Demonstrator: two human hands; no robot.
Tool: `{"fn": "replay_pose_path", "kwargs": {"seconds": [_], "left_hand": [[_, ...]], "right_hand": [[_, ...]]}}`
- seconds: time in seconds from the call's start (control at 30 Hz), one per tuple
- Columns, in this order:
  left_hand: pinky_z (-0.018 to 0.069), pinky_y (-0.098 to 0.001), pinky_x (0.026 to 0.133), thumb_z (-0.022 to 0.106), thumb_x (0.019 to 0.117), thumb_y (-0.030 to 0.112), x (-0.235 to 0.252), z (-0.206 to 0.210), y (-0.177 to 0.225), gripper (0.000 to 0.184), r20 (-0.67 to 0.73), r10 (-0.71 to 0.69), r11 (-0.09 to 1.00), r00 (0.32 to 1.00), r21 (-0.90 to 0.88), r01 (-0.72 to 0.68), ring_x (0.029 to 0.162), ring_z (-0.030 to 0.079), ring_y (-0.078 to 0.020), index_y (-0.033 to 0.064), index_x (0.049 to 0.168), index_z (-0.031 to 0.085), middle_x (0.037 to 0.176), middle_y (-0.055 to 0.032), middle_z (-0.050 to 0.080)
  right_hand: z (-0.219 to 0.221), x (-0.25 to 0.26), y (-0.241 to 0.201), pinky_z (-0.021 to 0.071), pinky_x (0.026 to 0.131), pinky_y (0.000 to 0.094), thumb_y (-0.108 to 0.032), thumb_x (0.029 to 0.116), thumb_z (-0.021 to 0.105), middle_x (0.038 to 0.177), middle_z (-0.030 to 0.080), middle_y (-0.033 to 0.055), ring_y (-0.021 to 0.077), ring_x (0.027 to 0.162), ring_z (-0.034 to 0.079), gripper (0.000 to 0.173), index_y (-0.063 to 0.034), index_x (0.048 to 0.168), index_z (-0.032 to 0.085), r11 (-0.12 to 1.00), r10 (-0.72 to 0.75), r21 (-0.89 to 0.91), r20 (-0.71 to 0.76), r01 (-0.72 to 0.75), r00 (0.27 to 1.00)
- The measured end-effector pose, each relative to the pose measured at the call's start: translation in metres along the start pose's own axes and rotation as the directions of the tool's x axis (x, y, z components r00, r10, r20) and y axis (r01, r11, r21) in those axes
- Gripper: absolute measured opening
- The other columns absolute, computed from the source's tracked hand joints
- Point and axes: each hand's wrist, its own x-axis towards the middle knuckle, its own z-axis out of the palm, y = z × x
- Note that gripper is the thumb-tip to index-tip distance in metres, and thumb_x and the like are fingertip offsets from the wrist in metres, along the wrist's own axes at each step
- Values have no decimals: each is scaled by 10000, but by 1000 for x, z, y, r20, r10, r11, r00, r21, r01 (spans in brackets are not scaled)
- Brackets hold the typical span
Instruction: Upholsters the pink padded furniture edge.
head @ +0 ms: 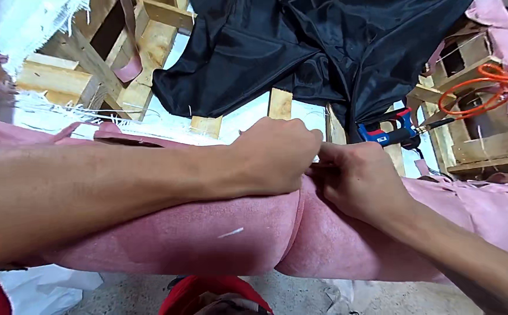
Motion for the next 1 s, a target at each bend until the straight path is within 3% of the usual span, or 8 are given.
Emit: {"fn": "replay_pose_path", "kwargs": {"seconds": [0.17, 0.27, 0.37, 0.5, 0.67, 0.77, 0.87, 1.0], "left_hand": [[449, -473, 530, 672, 917, 276, -2, 4, -5, 145, -86, -30, 996, 996, 78, 37, 661, 619, -267, 143, 904, 616, 691, -34, 563], [467, -506, 541, 642, 917, 232, -3, 8, 1, 133, -151, -25, 991, 988, 126, 44, 665, 636, -305, 106, 888, 609, 684, -71, 578], [555, -535, 772, 592, 1019, 146, -22, -10, 57, 148, -11, -212, 965, 977, 157, 211, 886, 686, -352, 7, 1026, 640, 867, -161, 655], [548, -485, 663, 656, 985, 283, -2, 12, -25, 224, -172, 190, 980, 967, -21, -197, 704, 657, -211, 79, 894, 662, 752, -55, 655], [552, -369, 957, 648, 979, 364, 5, 11, -29, 442, 122, 278, 907, 953, -358, -219, 1103, 646, -139, 105, 1332, 591, 1238, -52, 654], [575, -327, 955, 707, 924, 346, 17, 19, -21, 478, 92, 316, 845, 944, -479, -236, 1079, 683, -119, 80, 1306, 602, 1212, -38, 697], [579, -274, 932, 680, 938, 186, 23, 19, -14, 430, 129, 334, 787, 934, -584, -200, 1046, 675, -92, 59, 1320, 527, 1190, -37, 668], [613, -250, 870, 643, 986, 187, 28, 21, -21, 387, 235, 382, 729, 894, -671, -135, 989, 712, -71, 59, 1338, 549, 1145, -23, 719]], "right_hand": [[-2, 2, -7, 507, 753, 471, -141, 881, 703, 974, 604, 65, 301, 983, 581, 26, -121, 865, 704, 995, -70, 78, 25, 67, 997], [6, 2, -11, 508, 568, 495, -144, 894, 673, 758, 608, 70, 297, 736, 653, 73, -120, 840, 630, 997, 21, 70, -8, -20, 1000], [7, -2, -21, 494, 556, 534, -202, 926, 639, 713, 595, 115, 353, 708, 653, 129, -93, 867, 603, 993, 111, 44, -12, -110, 994], [4, -3, -24, 543, 659, 561, -220, 903, 709, 863, 648, 129, 347, 843, 673, 145, -93, 922, 640, 979, 174, 109, -24, -170, 984], [-4, -7, -26, 554, 725, 550, -145, 878, 722, 940, 659, 136, 332, 911, 668, 117, -65, 931, 656, 955, 210, 240, -121, -176, 970], [-1, -65, -60, 577, 873, 432, -150, 1026, 574, 1106, 675, 134, 282, 1057, 673, 185, -42, 1137, 676, 928, 372, 279, -650, -247, 663], [99, -147, -114, 303, 1234, 574, -520, 963, 596, 1570, 470, 83, 298, 1488, 391, 607, -189, 1461, 494, 847, 495, 378, -816, -373, 298], [196, -140, -124, -10, 1226, 721, -827, 865, 480, 1736, 133, -23, 333, 1598, 40, 810, -458, 1571, 336, 803, 472, 291, -844, -520, 257]]}}
